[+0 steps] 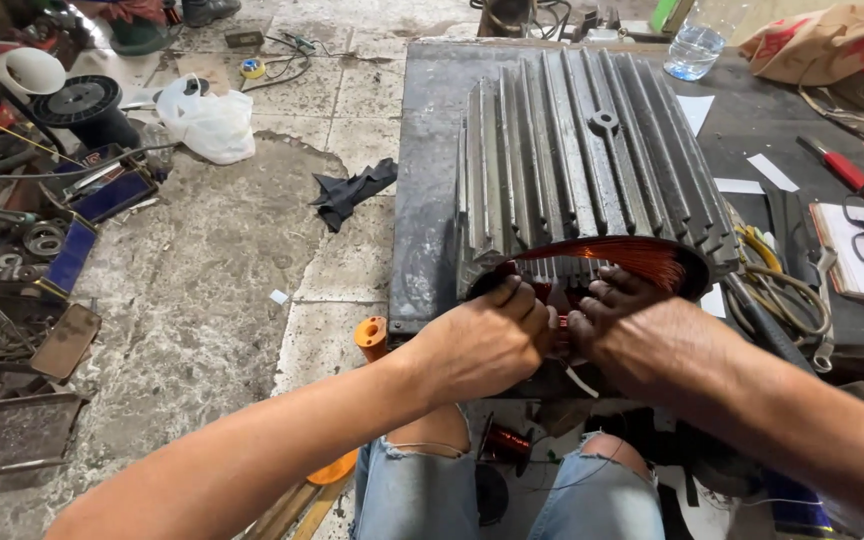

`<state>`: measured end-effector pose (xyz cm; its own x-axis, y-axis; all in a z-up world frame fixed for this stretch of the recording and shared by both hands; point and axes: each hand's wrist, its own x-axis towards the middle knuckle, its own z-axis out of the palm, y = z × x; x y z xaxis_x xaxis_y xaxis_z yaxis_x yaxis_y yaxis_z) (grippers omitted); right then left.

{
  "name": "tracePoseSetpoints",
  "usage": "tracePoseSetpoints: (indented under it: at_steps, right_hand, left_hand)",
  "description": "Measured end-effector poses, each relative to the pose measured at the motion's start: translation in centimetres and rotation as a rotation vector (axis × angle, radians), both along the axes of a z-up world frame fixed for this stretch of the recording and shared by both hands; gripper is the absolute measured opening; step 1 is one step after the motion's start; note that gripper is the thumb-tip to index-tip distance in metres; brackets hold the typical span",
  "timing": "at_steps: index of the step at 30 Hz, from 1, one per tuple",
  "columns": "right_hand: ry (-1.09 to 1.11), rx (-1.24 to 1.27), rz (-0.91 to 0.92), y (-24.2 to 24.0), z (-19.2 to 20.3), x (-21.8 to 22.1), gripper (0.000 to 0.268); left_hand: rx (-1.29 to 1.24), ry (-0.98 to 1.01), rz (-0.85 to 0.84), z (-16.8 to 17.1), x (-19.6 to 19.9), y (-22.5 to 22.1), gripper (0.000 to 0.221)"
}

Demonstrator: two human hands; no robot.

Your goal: Compacting copper coils inside an electric motor stator using a hammer and a wooden block to ensure they fit within the housing.

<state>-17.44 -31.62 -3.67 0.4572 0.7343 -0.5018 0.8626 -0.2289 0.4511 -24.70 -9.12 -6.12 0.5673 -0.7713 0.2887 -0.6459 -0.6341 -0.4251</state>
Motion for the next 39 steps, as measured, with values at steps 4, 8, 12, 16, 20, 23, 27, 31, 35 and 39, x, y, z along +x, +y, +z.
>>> tracePoseSetpoints:
  at_steps: [4,8,12,16,20,23,27,31,35,39]
  right_hand:
    - [0.16,0.251,-0.071,0.7,1.6,0.0,0.036]
    - [0.015,0.101,0.1,1.1,1.4,0.3,0.033]
    - [0.134,-0.002,-0.213,3.0,4.3,-1.5,0.035]
    - [0.029,0.041,-0.017,1.5,2.5,-0.5,0.033]
    - [-0.028,0.048,0.053,0.1,0.7,0.3,0.033]
    - [-0.19,0.431,0.287,-0.7,-1.8,0.0,0.023]
    - [-0.267,0.534,0.364,-0.4,-2.8,-0.2,0.02]
    - [-0.447,0.575,0.431,0.3,-3.8,0.0,0.016]
    - [-0.56,0.615,0.422,0.4,-5.4,0.0,0.015]
    - [-0.52,0.673,0.351,-0.4,-3.8,-1.9,0.021]
  left_hand:
    - [-0.069,0.28,0.016,0.9,0.9,-0.6,0.022]
    - [-0.258,-0.097,-0.142,-1.5,1.9,-1.4,0.019]
    - [-0.227,-0.043,-0.103,-1.8,2.1,-1.1,0.02]
    - [-0.158,-0.052,-0.064,-2.7,2.1,-1.2,0.019]
    - [-0.141,-0.122,-0.074,-2.8,2.2,-1.7,0.016]
    - [-0.162,-0.25,-0.104,-1.2,1.9,-2.0,0.013]
    - [-0.183,-0.293,-0.109,-2.1,1.2,-2.2,0.012]
    - [-0.123,-0.408,-0.072,-4.3,2.3,-2.8,0.015]
    - [-0.086,-0.419,-0.039,-4.8,2.1,-3.1,0.017]
    - [-0.127,-0.438,-0.105,-2.9,0.8,-2.0,0.016]
